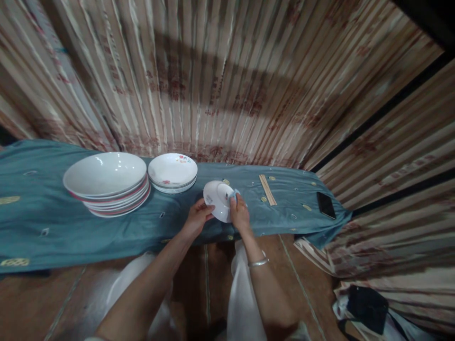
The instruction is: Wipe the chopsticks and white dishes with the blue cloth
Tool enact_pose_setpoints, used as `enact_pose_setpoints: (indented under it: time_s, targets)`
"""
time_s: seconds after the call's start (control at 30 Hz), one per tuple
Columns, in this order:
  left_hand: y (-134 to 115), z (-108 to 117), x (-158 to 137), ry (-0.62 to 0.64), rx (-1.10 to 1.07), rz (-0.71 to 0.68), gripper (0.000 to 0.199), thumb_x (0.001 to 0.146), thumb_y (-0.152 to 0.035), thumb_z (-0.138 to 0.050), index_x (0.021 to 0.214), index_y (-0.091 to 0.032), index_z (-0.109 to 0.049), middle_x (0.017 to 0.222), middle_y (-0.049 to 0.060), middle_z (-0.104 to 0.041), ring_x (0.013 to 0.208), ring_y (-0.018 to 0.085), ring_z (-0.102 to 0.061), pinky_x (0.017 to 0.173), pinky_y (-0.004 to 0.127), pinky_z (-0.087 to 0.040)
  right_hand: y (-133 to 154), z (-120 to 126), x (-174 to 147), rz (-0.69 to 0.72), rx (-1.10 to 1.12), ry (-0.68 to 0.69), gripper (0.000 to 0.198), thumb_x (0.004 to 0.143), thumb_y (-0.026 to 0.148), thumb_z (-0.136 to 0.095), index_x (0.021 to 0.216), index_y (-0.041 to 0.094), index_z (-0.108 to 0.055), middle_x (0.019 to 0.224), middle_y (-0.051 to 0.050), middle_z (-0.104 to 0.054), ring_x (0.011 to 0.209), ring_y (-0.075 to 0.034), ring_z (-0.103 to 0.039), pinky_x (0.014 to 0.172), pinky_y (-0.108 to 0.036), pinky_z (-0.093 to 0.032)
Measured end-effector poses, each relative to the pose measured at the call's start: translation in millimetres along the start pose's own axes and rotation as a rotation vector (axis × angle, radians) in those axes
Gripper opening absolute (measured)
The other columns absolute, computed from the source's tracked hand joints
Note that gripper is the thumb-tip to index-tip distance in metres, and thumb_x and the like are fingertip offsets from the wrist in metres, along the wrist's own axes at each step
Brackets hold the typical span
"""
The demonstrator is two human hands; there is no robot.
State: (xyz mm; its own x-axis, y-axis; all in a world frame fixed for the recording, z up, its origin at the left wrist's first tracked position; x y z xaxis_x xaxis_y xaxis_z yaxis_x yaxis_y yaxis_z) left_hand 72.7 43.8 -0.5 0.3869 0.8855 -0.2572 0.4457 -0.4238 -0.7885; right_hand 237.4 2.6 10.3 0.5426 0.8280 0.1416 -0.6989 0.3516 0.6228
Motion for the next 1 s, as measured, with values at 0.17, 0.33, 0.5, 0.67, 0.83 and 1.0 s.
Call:
enact_pose_setpoints:
  time_s: [0.17,0.33,0.5,0.67,0.83,1.0]
  targets:
    - [0.2,-1.2,-0.2,0.009,-0.003,0.008,0.045,0.045,-0.024,-0.087,0.084,-0.014,-0.068,0.074,0.003,-0.072,0.073,0.021,-0.068,0.079,0.043,-0.055,2.6,1.5,-23.0,0.017,-0.025,-0.057,0.053,0.098,0.039,-0.03,0.138,0.007,-0.043,0.138,-0.025,-0.051,0.133,-0.028,-0.046,0.106,-0.044,-0.037]
    - [-0.9,-3.2,-0.6,0.021,-0.003,-0.004,0.044,0.045,-0.026,-0.087,0.083,-0.014,-0.068,0.073,0.003,-0.071,0.072,0.02,-0.067,0.076,0.04,-0.054,9.9,5.1,-41.5,0.043,-0.022,-0.082,0.054,0.098,0.039,-0.031,0.138,0.005,-0.042,0.141,-0.028,-0.046,0.137,-0.031,-0.04,0.108,-0.049,-0.036]
    - [-0.8,-3.4,-0.7,0.018,0.004,0.003,0.04,0.046,-0.025,-0.086,0.08,-0.015,-0.067,0.072,0.003,-0.07,0.069,0.017,-0.065,0.074,0.035,-0.053,19.5,8.9,-52.6,0.064,0.002,-0.062,0.058,0.098,0.044,-0.031,0.14,0.006,-0.041,0.145,-0.028,-0.041,0.139,-0.032,-0.036,0.109,-0.052,-0.034]
    - [-2.1,-5.4,-1.0,0.026,0.008,-0.008,0.036,0.046,-0.023,-0.084,0.077,-0.016,-0.067,0.066,0.0,-0.069,0.063,0.015,-0.063,0.066,0.029,-0.05,36.3,12.4,-62.2,0.145,0.034,-0.061,0.062,0.097,0.047,-0.03,0.141,0.004,-0.041,0.145,-0.025,-0.041,0.141,-0.03,-0.032,0.112,-0.051,-0.031]
    - [-4.0,-5.9,-1.3,0.01,0.016,-0.039,0.03,0.046,-0.023,-0.082,0.072,-0.017,-0.067,0.063,-0.001,-0.069,0.061,0.015,-0.062,0.061,0.026,-0.049,55.4,13.6,-74.4,0.237,0.072,-0.065,0.06,0.098,0.047,-0.028,0.142,0.007,-0.04,0.148,-0.023,-0.039,0.141,-0.029,-0.031,0.112,-0.053,-0.032]
    - [-3.4,-3.6,-1.0,-0.006,0.037,-0.052,0.03,0.049,-0.021,-0.079,0.077,-0.017,-0.069,0.073,0.002,-0.072,0.077,0.02,-0.067,0.068,0.028,-0.05,68.4,11.0,-79.5,0.302,0.028,-0.034,0.057,0.098,0.042,-0.031,0.142,0.007,-0.042,0.147,-0.023,-0.04,0.142,-0.029,-0.03,0.112,-0.052,-0.032]
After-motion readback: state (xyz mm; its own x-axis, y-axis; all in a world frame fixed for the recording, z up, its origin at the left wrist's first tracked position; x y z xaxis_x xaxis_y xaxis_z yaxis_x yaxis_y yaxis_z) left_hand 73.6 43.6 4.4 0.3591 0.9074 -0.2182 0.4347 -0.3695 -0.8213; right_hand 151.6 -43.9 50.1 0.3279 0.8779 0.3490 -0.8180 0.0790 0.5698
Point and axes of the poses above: each hand's wrist, its own x-axis towards the middle knuckle, its own z-axis out of the back of the hand, y = z × x, the point moved 8 cm from there along x, towards the middle knuckle
